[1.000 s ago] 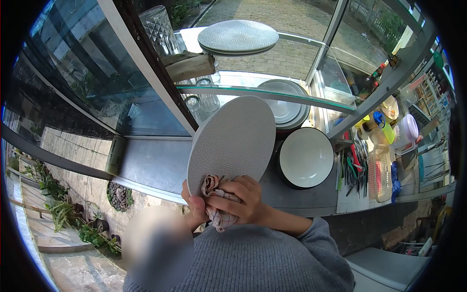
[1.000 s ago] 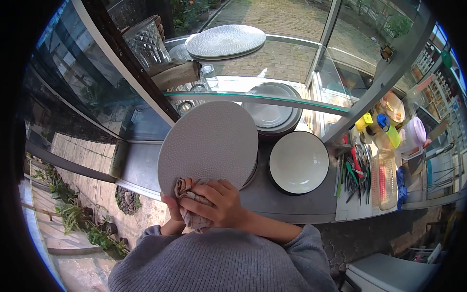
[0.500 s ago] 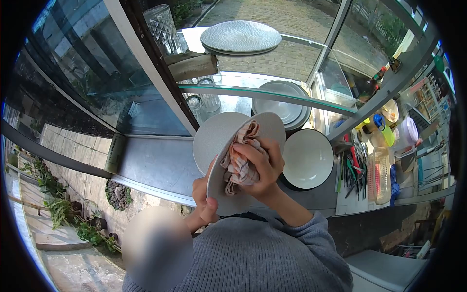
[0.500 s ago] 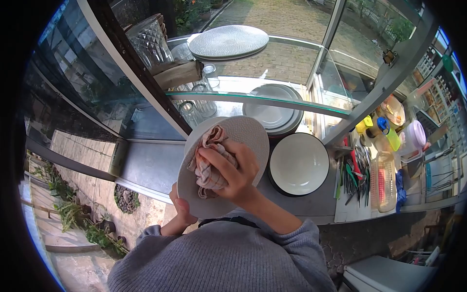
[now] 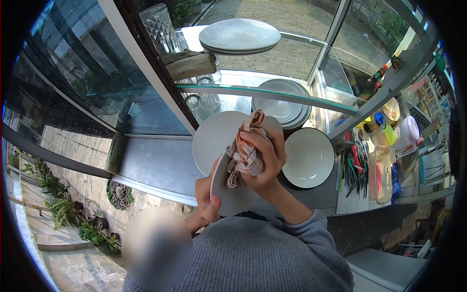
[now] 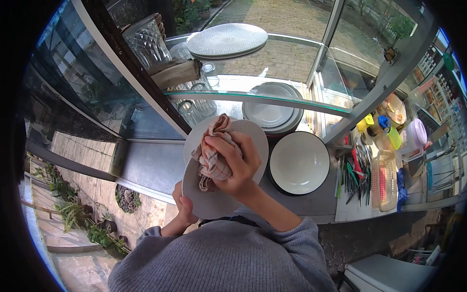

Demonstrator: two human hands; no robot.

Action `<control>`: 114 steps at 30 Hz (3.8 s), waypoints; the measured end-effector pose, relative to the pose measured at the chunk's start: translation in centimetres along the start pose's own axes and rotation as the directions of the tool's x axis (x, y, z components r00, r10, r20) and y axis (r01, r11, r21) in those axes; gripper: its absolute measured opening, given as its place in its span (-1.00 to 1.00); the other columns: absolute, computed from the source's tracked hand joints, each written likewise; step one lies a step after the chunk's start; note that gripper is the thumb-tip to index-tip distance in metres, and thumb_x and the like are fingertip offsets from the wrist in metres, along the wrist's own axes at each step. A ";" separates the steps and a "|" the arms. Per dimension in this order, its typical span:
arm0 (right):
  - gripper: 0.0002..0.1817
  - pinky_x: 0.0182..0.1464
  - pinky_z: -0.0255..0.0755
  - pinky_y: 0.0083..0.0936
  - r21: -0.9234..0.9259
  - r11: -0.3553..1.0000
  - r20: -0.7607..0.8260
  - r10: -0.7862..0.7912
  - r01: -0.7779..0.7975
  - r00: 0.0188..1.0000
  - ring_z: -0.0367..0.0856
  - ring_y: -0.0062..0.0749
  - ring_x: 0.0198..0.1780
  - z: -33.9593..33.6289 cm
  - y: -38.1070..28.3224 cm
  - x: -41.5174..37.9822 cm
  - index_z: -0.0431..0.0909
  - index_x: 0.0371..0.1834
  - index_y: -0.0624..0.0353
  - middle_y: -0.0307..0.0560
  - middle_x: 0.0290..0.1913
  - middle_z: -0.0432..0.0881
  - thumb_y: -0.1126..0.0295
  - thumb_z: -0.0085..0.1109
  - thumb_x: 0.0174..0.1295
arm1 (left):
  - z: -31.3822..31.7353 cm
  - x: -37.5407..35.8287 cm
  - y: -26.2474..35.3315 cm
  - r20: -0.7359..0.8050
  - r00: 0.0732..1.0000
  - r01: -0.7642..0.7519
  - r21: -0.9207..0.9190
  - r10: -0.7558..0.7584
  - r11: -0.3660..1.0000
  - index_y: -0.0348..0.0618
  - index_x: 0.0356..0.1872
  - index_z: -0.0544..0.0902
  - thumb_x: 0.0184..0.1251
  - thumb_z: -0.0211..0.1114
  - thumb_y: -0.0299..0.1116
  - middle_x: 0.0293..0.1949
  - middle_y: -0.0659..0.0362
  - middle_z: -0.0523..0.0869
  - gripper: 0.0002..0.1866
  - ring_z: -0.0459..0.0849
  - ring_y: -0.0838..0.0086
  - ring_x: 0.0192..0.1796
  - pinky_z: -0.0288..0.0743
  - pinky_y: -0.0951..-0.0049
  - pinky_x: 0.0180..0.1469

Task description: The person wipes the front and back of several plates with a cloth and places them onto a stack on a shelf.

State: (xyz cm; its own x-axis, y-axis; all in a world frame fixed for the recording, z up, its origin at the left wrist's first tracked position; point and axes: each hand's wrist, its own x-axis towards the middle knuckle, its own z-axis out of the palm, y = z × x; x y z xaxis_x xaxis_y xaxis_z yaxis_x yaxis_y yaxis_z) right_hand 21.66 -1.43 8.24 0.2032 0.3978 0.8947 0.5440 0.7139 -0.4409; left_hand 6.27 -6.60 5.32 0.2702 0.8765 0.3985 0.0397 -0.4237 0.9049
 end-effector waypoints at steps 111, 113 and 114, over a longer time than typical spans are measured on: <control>-0.62 -0.15 0.41 -0.37 -0.035 0.993 0.125 0.117 -0.114 0.985 0.52 -0.19 -0.18 -3.4 -3.5 -2.1 0.57 -0.14 0.14 -0.03 -0.20 0.49 0.27 0.34 -0.06 | 1.2 0.9 2.4 0.027 0.993 -0.117 -0.024 0.118 0.993 -0.59 0.26 0.28 0.31 -0.09 0.14 -0.47 -0.11 0.66 -0.17 0.70 0.25 -0.42 0.49 0.46 -0.30; -0.49 -0.33 0.46 -0.40 -0.010 1.000 0.189 0.013 -0.011 0.982 0.57 -0.25 -0.28 -2.9 -4.5 -3.8 0.61 -0.08 0.00 -0.13 -0.20 0.54 0.09 0.39 -0.17 | 0.6 0.7 2.5 0.022 0.995 -0.100 -0.014 0.101 0.995 -0.59 0.25 0.29 0.31 -0.08 0.13 -0.45 -0.12 0.67 -0.17 0.71 0.25 -0.42 0.49 0.46 -0.30; -0.49 -0.33 0.46 -0.40 -0.014 1.000 0.185 0.013 -0.011 0.983 0.57 -0.25 -0.28 -2.9 -4.3 -4.1 0.61 -0.08 0.00 -0.13 -0.20 0.54 0.09 0.39 -0.17 | 0.3 0.6 2.4 0.023 0.993 -0.117 -0.018 0.117 0.993 -0.60 0.24 0.29 0.31 -0.08 0.13 -0.43 -0.14 0.67 -0.17 0.71 0.25 -0.41 0.49 0.46 -0.30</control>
State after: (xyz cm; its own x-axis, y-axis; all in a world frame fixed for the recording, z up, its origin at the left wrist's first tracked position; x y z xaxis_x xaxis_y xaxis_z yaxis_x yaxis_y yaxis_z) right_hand 20.82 -7.79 6.70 0.0560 0.5069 0.8602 0.5534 0.7013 -0.4493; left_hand 6.78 -7.13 7.72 0.2954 0.8153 0.4981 -0.0097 -0.5187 0.8549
